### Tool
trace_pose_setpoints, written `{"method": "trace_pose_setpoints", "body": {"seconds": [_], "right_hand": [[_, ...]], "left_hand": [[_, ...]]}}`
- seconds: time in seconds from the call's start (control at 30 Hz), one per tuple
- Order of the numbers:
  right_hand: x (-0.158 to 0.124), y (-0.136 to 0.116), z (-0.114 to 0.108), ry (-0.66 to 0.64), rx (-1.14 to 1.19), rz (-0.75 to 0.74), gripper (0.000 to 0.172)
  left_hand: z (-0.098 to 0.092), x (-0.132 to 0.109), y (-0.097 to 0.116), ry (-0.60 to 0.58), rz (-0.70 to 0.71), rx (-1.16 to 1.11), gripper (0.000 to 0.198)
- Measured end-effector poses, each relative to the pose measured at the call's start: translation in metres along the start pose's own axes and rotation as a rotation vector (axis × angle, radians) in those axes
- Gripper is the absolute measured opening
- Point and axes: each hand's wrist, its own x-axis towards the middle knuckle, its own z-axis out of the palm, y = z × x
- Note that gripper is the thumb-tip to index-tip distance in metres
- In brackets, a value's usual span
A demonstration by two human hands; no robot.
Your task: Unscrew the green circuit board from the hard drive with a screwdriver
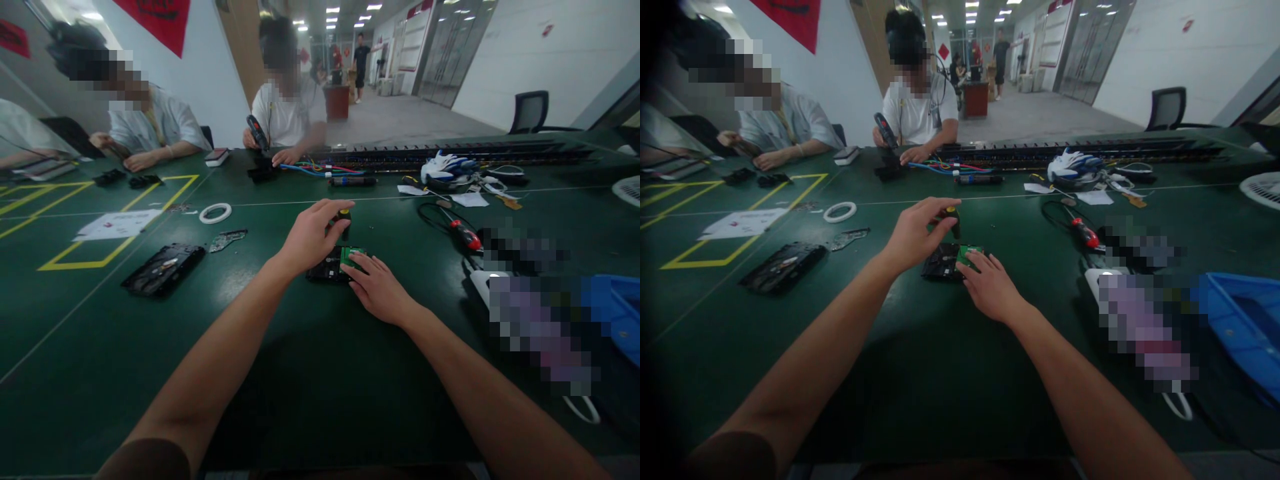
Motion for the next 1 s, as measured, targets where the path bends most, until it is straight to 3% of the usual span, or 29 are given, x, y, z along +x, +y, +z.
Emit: {"method": "trace_pose_setpoints", "body": {"seconds": [0.23,0.53,1.0], "right_hand": [[-0.0005,0.0009,0.0010,0.005,0.003,-0.008,0.045],[-0.0005,0.0008,0.0001,0.005,-0.017,-0.011,0.046],[-0.0008,0.0021,0.0037,0.009,-0.017,-0.013,0.046]], "left_hand": [[-0.0006,0.0007,0.0013,-0.009,-0.018,0.015,0.023],[-0.0002,-0.0003,0.0018,-0.062,0.046,-0.017,0.039],[-0.0008,0.0000,0.0015,-0.063,0.021,-0.006,0.037]]}}
